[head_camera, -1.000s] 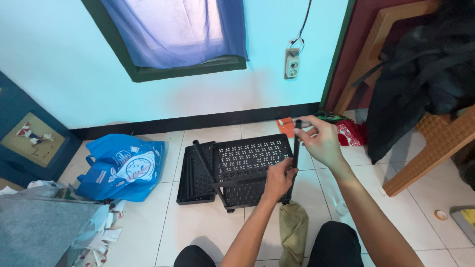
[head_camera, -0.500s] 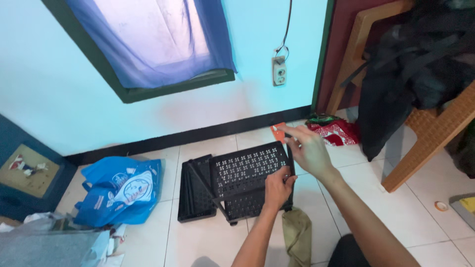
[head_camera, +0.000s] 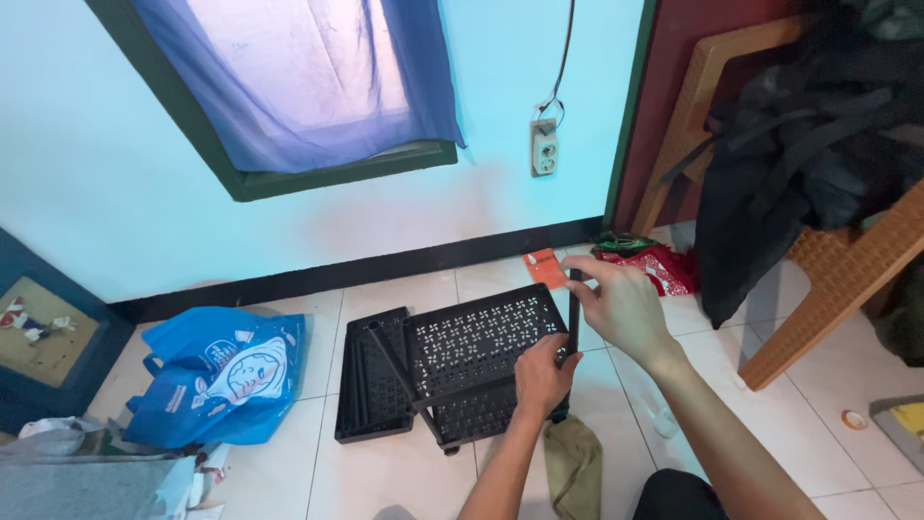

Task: The person assembles a black plastic stool by inserting four legs into a perforated seat, then sprays the assembled stool with a cleaning solution and wipes it with a cloth. The person also wipes a separate perforated tray on the floor.

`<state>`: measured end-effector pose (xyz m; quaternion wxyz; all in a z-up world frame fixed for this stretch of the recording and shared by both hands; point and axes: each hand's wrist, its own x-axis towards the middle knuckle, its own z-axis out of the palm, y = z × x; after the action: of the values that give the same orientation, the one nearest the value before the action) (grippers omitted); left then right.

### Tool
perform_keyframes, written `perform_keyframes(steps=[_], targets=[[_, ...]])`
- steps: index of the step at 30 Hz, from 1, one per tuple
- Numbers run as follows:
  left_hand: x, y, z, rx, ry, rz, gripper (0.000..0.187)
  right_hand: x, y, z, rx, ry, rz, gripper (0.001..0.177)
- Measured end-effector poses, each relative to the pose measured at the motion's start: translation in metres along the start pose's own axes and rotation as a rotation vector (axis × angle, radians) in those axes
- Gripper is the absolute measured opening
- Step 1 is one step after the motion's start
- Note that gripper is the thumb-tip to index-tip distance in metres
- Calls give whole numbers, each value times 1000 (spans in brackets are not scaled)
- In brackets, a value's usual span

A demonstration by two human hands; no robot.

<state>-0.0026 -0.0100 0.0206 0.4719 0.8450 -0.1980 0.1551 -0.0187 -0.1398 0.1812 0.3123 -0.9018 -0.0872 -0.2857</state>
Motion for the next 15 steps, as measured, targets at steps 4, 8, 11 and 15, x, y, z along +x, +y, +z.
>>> perform_keyframes(steps=[4,8,11,15], targets=[[-1,3,-1,53,10,-25,28,12,-11,-13,-322,-271,91,26],[-3,6,-2,53,42,-5,26,60,-45,-37,-349,-499,-51,66],[-2,7,-3,39,33,-18,23,104,-68,-68,-295,-282,-247,72],[0,2,0,56,9,-39,25,118,-66,-79,-280,78,-395,67]])
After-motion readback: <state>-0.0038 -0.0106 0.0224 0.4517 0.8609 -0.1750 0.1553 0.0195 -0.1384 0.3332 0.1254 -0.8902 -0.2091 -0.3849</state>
